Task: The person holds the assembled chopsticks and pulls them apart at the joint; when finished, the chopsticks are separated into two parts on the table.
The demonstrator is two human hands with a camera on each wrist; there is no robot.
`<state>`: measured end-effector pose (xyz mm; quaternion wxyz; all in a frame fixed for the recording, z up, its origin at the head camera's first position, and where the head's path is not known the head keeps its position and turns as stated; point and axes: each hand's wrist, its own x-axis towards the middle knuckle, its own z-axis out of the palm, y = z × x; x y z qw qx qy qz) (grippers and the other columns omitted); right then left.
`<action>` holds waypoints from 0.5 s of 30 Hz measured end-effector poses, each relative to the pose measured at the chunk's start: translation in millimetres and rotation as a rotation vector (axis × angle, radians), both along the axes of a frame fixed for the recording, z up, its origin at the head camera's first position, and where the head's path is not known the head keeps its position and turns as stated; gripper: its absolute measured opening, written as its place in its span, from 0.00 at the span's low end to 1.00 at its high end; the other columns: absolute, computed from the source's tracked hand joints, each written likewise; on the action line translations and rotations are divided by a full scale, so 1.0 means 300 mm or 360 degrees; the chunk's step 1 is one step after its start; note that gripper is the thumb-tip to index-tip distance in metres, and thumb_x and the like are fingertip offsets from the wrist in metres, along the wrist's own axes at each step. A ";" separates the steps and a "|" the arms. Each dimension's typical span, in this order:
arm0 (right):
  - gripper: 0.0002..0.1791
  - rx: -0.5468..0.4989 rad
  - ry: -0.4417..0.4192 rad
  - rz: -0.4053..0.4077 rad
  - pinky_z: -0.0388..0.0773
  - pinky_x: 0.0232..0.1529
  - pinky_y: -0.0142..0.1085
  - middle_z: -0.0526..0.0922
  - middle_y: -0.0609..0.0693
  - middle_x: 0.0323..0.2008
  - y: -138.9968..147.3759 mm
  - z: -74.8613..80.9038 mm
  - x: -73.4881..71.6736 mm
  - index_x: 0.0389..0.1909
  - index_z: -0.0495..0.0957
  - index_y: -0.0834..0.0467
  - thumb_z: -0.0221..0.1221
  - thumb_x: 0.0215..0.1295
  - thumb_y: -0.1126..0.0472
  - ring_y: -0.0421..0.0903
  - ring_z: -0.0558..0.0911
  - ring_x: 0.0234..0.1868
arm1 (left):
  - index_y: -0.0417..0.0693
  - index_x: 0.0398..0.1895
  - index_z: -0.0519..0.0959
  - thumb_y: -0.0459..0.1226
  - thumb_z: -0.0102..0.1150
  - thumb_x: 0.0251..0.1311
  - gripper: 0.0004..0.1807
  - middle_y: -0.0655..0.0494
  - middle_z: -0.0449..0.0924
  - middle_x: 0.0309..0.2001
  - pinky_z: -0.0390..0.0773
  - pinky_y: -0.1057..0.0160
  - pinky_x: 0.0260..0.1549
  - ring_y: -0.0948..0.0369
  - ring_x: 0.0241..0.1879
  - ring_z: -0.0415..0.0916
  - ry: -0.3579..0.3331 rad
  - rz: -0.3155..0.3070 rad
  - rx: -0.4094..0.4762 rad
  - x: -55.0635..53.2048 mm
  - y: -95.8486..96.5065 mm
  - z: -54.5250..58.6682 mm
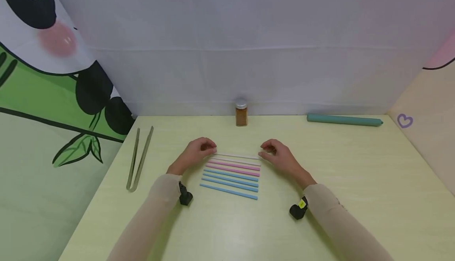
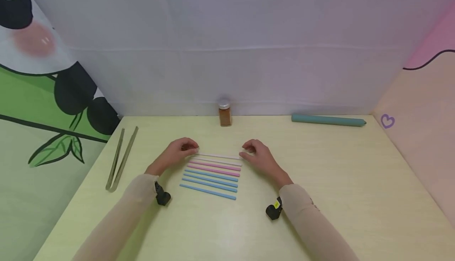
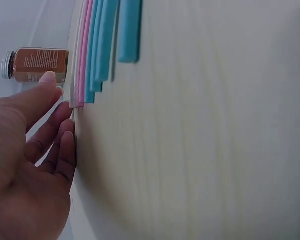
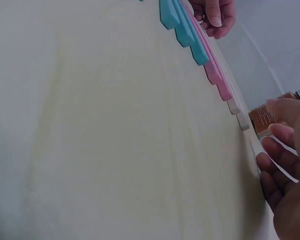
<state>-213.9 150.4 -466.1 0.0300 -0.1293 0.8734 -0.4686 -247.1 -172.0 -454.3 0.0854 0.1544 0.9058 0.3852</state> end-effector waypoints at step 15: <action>0.04 0.0184 0.0161 0.0203 0.67 0.57 0.48 0.76 0.52 0.43 -0.001 -0.031 -0.007 0.36 0.80 0.56 0.62 0.62 0.60 0.51 0.73 0.50 | 0.45 0.36 0.81 0.37 0.60 0.63 0.05 0.52 0.75 0.37 0.74 0.59 0.43 0.59 0.39 0.72 0.0050 -0.0115 -0.0188 -0.011 0.025 -0.010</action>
